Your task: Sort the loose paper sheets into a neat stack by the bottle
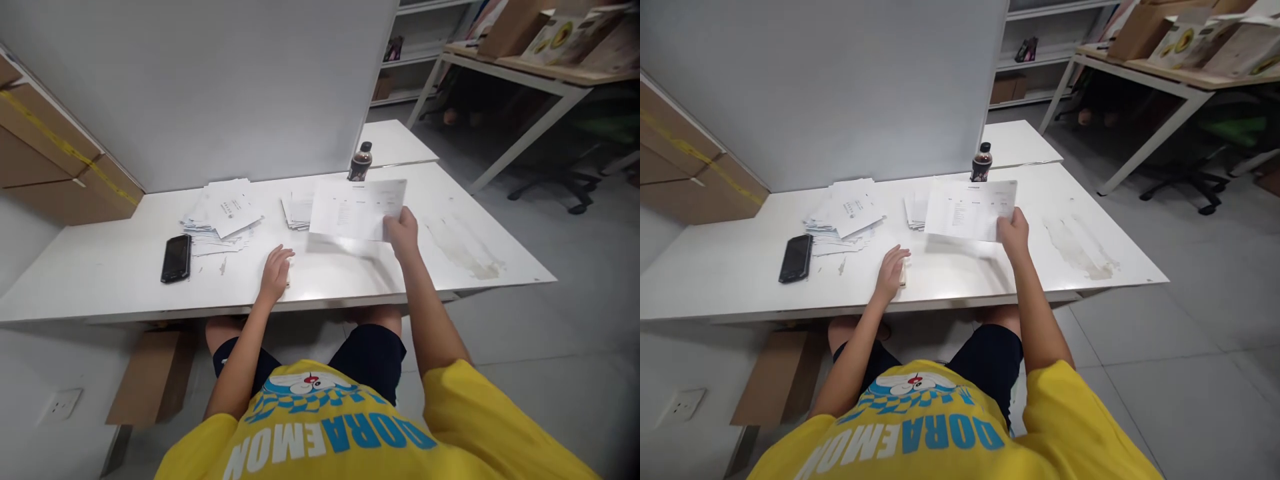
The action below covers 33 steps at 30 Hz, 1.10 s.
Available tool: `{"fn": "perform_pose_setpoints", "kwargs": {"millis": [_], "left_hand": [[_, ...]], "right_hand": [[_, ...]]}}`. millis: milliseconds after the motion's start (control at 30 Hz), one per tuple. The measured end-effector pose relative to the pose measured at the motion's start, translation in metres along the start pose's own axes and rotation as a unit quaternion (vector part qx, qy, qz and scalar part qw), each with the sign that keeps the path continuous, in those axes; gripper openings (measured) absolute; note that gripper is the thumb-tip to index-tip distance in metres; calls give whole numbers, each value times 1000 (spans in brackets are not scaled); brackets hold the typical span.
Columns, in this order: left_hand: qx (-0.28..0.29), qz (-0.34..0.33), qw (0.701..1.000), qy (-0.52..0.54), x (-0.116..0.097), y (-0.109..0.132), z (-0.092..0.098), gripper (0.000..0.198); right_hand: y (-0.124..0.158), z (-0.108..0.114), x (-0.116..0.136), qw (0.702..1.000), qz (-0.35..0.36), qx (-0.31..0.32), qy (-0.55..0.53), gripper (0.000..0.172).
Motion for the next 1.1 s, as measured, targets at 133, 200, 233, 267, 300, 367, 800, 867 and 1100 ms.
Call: {"fn": "perform_pose_setpoints", "kwargs": {"millis": [133,200,233,267,300,367,800,867,1100], "left_hand": [[11,15,1000,-3,1,4,-3,49],[4,22,1000,2,0,9,-3,48],[-9,28,1000,7,0,10,-2,48],[-27,34,999,10,2,10,1,47],[-42,39,998,4,6,7,6,46],[-56,49,996,-47,21,-7,21,41],[64,101,933,-339,121,-77,79,64],[100,52,928,-354,116,-75,74,68],[43,148,897,-414,125,-83,80,67]], "right_hand": [[-37,-63,3,994,-22,42,95,31],[-39,-83,0,990,-15,24,136,38],[-37,-87,-4,991,-15,-2,136,40],[-33,-87,-9,992,-18,-33,123,41],[-28,-85,-16,993,-26,-61,101,41],[-13,-75,-29,994,-41,-92,48,40],[57,-41,-31,996,-64,-40,-45,37],[57,-41,-28,996,-62,-37,-52,34],[60,-40,-22,992,-87,-43,-80,30]]}}
Point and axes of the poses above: each hand's wrist, its own y-axis away from the middle knuckle, its own z-axis out of the back of the hand, x = y × z, the point moved 3 cm from there along -y, towards the middle knuckle, and after that the axes turned 1 degree about z, right-handed, at the moved point
